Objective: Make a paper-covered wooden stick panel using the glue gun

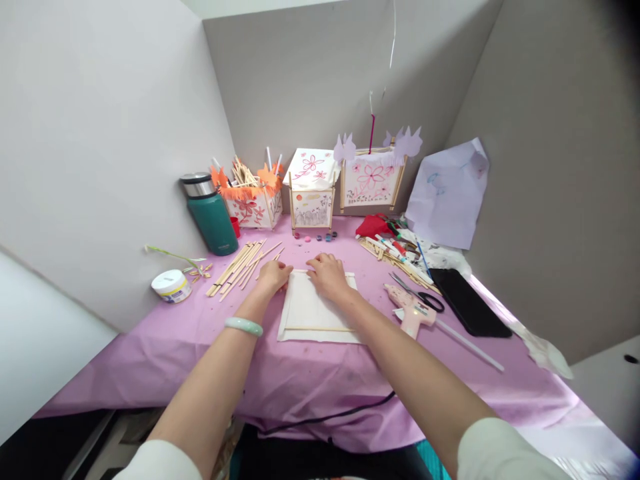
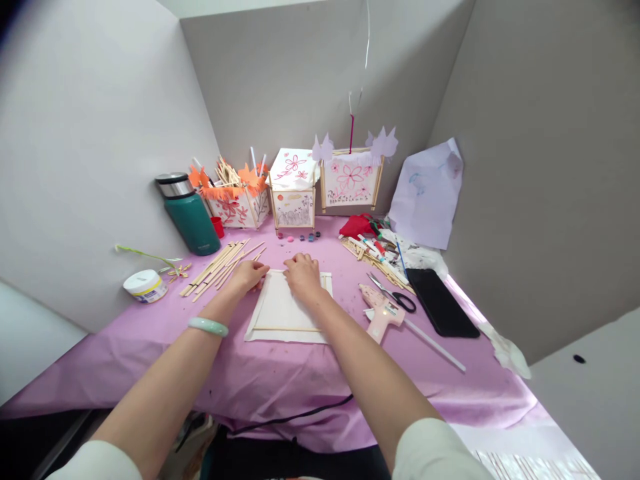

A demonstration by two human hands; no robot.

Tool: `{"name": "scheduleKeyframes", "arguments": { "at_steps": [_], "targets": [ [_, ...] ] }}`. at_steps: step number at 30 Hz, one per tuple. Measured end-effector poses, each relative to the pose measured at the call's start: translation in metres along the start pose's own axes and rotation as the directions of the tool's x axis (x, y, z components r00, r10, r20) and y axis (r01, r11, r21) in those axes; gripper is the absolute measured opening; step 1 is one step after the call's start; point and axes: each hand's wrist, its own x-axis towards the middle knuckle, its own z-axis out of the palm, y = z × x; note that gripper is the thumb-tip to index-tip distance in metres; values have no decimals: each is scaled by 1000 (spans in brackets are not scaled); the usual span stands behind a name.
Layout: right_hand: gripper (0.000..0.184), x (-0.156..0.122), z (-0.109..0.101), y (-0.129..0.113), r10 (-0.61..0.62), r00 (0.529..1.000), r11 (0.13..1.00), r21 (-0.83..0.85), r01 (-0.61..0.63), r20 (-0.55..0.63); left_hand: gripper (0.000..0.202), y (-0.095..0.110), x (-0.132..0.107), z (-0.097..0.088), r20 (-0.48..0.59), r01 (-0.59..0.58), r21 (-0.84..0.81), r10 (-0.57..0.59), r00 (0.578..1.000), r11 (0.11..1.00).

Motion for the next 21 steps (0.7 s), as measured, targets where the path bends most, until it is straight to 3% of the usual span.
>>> {"name": "scheduleKeyframes", "arguments": {
  "at_steps": [3,6,8,11,15,21],
  "targets": [
    [24,-32,-29,0,-10,1000,1000,15,10,-23,23,-7,-26,-12,-95,-61,58,66,993,996],
    [15,-83,-52,-2,-81,996,989,120,84,-26,18,-26,-66,-17,-152,-166,61,174,973,984],
    [12,-118,-57,-6,-189,982,957,220,190,-25,16,-39,-94,-13,-166,-322,44,325,931,946],
    [9,-153,-46,-16,-236,969,957,157,245,-74,17,-53,-122,-2,-130,-445,20,443,887,896],
    [8,-162,-24,-26,-199,970,979,8,202,-142,17,-54,-133,12,-131,-544,127,558,820,829],
    [15,-156,-14,-25,-260,955,961,-130,242,-141,11,-46,-130,22,-134,-553,262,597,791,791]
  ]
}}
